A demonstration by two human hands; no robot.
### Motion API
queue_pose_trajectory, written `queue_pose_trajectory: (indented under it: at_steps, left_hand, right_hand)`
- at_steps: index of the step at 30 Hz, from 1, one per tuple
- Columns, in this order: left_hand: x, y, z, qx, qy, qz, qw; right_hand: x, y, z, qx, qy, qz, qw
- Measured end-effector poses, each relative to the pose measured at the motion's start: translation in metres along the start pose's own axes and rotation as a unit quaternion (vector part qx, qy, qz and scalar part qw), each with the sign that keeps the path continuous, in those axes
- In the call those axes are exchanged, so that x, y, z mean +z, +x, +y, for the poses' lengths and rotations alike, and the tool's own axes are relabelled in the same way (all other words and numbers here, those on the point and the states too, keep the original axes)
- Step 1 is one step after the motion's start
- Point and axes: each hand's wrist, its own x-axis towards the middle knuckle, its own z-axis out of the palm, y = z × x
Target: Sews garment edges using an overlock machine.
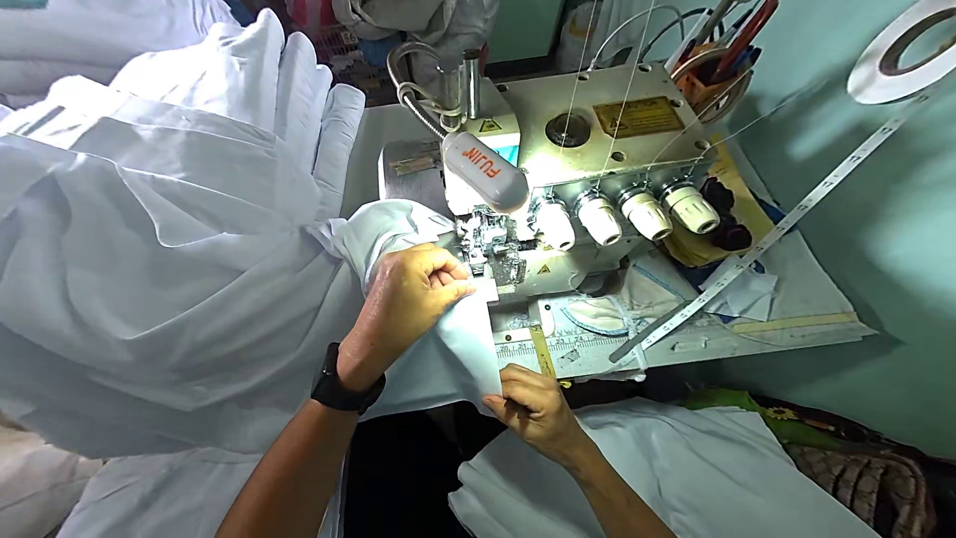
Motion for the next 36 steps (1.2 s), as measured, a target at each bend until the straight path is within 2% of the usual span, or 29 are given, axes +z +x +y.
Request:
queue_pose_trajectory:
  at_steps: [2, 5, 8, 12, 15, 19, 22, 25, 28, 31, 32, 36]
  left_hand:
    - [0.009, -0.007, 0.001, 0.030, 0.039, 0.042, 0.998]
    - [0.036, -0.034, 0.012, 0.102, 0.225, 0.105, 0.963]
    - [0.059, -0.053, 0.015, 0.084, 0.312, 0.141, 0.936]
    - [0.048, -0.044, 0.005, 0.064, 0.236, 0.092, 0.965]
    - [0.027, -0.027, -0.001, 0.064, 0.188, 0.027, 0.980]
    - [0.001, 0.006, -0.018, 0.049, 0.129, -0.041, 0.990]
    - [-0.007, 0.005, -0.025, 0.046, 0.087, 0.008, 0.995]
    - [-0.006, -0.043, -0.004, 0.082, 0.079, 0.059, 0.992]
    - [0.011, -0.098, 0.002, 0.061, 0.023, 0.063, 0.996]
    - [0.041, -0.140, -0.008, 0.005, -0.048, 0.054, 0.997]
    - [0.052, -0.150, -0.009, -0.013, -0.072, 0.052, 0.996]
    - [0.086, -0.165, -0.008, -0.050, -0.121, 0.038, 0.991]
  right_hand:
    - [0.002, -0.005, -0.004, 0.013, 0.001, 0.016, 1.000]
    - [0.006, -0.010, -0.015, 0.050, 0.032, 0.053, 0.997]
    - [0.010, -0.007, -0.024, 0.102, 0.058, 0.087, 0.989]
    - [0.012, 0.011, -0.036, 0.137, 0.058, 0.098, 0.984]
    - [0.015, 0.026, -0.039, 0.150, 0.071, 0.115, 0.979]
    - [0.021, 0.049, -0.035, 0.172, 0.109, 0.188, 0.961]
    - [0.018, 0.049, -0.040, 0.196, 0.169, 0.208, 0.943]
    - [-0.004, 0.022, -0.050, 0.215, 0.184, 0.141, 0.949]
    - [-0.025, -0.021, -0.044, 0.326, 0.091, 0.044, 0.940]
    - [-0.030, -0.045, -0.029, 0.460, -0.115, -0.117, 0.873]
    - [-0.025, -0.048, -0.025, 0.472, -0.175, -0.139, 0.853]
    - [0.000, -0.058, -0.015, 0.413, -0.370, -0.095, 0.827]
